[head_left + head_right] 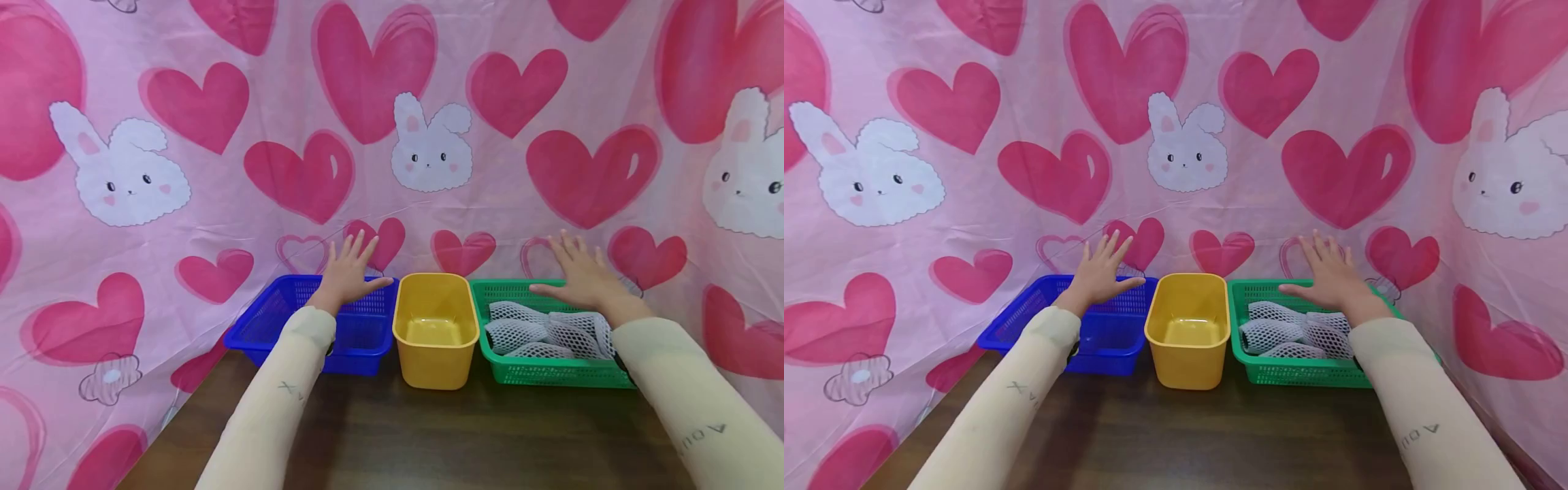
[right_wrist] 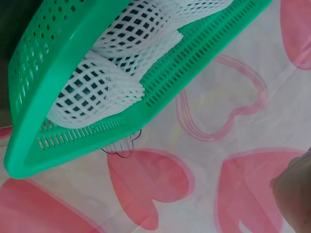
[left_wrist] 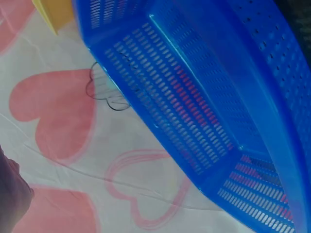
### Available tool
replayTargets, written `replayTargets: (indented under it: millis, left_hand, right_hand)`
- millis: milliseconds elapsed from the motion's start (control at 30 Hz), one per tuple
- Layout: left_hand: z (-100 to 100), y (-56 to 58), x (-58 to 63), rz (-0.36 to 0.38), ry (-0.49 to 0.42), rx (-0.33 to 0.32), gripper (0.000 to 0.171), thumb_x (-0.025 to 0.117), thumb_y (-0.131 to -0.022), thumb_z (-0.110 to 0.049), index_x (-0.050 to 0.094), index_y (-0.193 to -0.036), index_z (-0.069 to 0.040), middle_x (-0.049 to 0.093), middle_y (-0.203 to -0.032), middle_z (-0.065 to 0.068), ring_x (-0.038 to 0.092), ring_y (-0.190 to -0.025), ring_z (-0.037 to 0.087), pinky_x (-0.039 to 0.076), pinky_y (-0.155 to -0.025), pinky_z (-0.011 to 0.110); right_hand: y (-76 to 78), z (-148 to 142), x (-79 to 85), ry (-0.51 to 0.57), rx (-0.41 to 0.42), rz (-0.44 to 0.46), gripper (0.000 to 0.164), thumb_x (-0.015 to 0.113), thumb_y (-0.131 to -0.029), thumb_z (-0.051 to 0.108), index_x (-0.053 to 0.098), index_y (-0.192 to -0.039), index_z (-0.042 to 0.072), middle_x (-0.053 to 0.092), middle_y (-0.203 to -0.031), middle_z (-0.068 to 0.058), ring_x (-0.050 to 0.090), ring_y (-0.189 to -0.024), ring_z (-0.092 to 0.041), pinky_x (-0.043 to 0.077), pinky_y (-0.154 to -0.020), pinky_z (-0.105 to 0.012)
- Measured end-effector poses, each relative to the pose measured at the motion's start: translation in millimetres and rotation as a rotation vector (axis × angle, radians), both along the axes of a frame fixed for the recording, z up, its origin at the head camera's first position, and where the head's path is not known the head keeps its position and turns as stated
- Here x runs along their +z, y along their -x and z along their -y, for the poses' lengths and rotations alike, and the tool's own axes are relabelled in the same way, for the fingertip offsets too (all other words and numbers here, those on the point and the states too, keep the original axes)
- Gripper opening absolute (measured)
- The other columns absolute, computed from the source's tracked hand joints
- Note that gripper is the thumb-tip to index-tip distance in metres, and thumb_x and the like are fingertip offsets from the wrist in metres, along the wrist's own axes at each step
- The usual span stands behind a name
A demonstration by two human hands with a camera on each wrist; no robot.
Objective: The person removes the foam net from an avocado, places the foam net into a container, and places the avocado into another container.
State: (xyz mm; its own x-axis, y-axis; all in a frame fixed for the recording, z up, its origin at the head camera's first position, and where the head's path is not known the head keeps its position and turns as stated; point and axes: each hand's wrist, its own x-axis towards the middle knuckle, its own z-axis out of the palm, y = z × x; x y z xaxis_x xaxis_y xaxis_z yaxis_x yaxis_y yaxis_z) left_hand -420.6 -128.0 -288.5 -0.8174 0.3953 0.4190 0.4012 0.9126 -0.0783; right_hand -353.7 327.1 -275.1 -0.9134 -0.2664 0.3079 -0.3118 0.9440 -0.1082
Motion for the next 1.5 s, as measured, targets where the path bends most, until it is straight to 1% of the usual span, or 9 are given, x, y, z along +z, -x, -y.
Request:
replayTargets:
  millis: [167, 400, 633, 900, 1033, 1167, 1367, 1433, 1500]
  left_hand:
    - [-5, -4.5, 2.9, 0.013, -0.041, -0.042, 0.095, 0.05, -0.085, -0.07, 0.013, -0.157, -0.021, 0.007, -0.161, 0.013, 0.008, -0.146, 0.036, -0.002, -0.11, 0.062]
    - [-10, -11.4, 6.6, 0.016, -0.088, -0.07, 0.094, 0.051, -0.086, -0.068, 0.008, -0.157, -0.024, 0.01, -0.161, 0.012, 0.01, -0.146, 0.034, 0.002, -0.112, 0.06]
    - [-23, -24.5, 7.1, 0.048, -0.232, -0.133, 0.091, 0.055, -0.087, -0.064, 0.013, -0.157, -0.023, 0.014, -0.161, 0.01, 0.014, -0.146, 0.03, 0.008, -0.112, 0.059]
    - [-42, -38.9, 2.9, 0.083, -0.341, -0.227, 0.085, 0.056, -0.088, -0.061, 0.023, -0.156, -0.021, 0.025, -0.158, 0.009, 0.026, -0.142, 0.03, 0.019, -0.111, 0.057]
    - [-52, -47.6, 1.2, 0.123, -0.413, -0.282, 0.085, 0.058, -0.088, -0.06, 0.023, -0.155, -0.023, 0.026, -0.157, 0.007, 0.029, -0.141, 0.03, 0.027, -0.108, 0.057]
    - [-63, -58.6, -1.2, 0.188, -0.528, -0.349, 0.082, 0.061, -0.088, -0.057, 0.025, -0.155, -0.026, 0.029, -0.156, 0.003, 0.029, -0.141, 0.025, 0.03, -0.107, 0.054]
    - [-85, -77.5, -7.6, 0.269, -0.692, -0.448, 0.075, 0.062, -0.09, -0.05, 0.03, -0.153, -0.025, 0.035, -0.153, -0.002, 0.032, -0.139, 0.019, 0.032, -0.108, 0.049]
    - [-93, -84.3, -10.6, 0.296, -0.746, -0.486, 0.072, 0.063, -0.091, -0.046, 0.032, -0.152, -0.022, 0.039, -0.151, -0.001, 0.037, -0.136, 0.019, 0.035, -0.106, 0.047]
    - [-101, -91.7, -14.1, 0.328, -0.803, -0.522, 0.068, 0.063, -0.092, -0.042, 0.035, -0.151, -0.02, 0.042, -0.148, -0.001, 0.042, -0.133, 0.02, 0.038, -0.104, 0.045]
  right_hand:
    - [-8.4, -3, 3.7, 0.009, 0.022, 0.004, 0.115, 0.062, -0.081, 0.066, -0.001, -0.155, 0.006, -0.002, -0.157, -0.028, -0.005, -0.14, -0.052, -0.013, -0.103, -0.067]
    - [-19.5, -7, 6.4, 0.014, 0.053, -0.035, 0.114, 0.069, -0.079, 0.06, 0.003, -0.156, 0.007, 0.004, -0.157, -0.028, -0.002, -0.141, -0.05, -0.013, -0.104, -0.067]
    - [-34.2, -5, 7.5, 0.022, 0.082, -0.051, 0.114, 0.073, -0.078, 0.056, 0.004, -0.156, 0.01, 0.006, -0.157, -0.026, 0.003, -0.141, -0.049, -0.005, -0.106, -0.068]
    - [-44.3, -12, 4.0, 0.073, 0.099, -0.088, 0.114, 0.076, -0.077, 0.052, 0.005, -0.156, 0.01, 0.012, -0.155, -0.028, 0.007, -0.142, -0.046, -0.005, -0.109, -0.063]
    - [-49.4, -15, 2.7, 0.099, 0.109, -0.094, 0.113, 0.077, -0.077, 0.049, 0.006, -0.157, 0.011, 0.011, -0.156, -0.027, 0.007, -0.142, -0.046, 0.0, -0.108, -0.065]
    - [-53.4, -19, -0.1, 0.126, 0.105, -0.083, 0.114, 0.078, -0.078, 0.046, 0.004, -0.157, 0.012, 0.007, -0.158, -0.025, 0.006, -0.142, -0.047, 0.005, -0.106, -0.069]
    - [-59.2, -21, -4.8, 0.134, 0.058, -0.06, 0.114, 0.076, -0.078, 0.05, 0.001, -0.157, 0.014, 0.002, -0.159, -0.024, 0.009, -0.141, -0.05, 0.03, -0.085, -0.077]
    - [-60.4, -20, -7.0, 0.139, 0.05, -0.051, 0.114, 0.076, -0.078, 0.051, 0.001, -0.157, 0.014, 0.002, -0.159, -0.024, 0.009, -0.14, -0.05, 0.033, -0.08, -0.077]
    - [-60.6, -21, -9.7, 0.143, 0.044, -0.041, 0.115, 0.076, -0.078, 0.052, 0.002, -0.157, 0.013, 0.005, -0.158, -0.026, 0.011, -0.14, -0.051, 0.033, -0.079, -0.077]
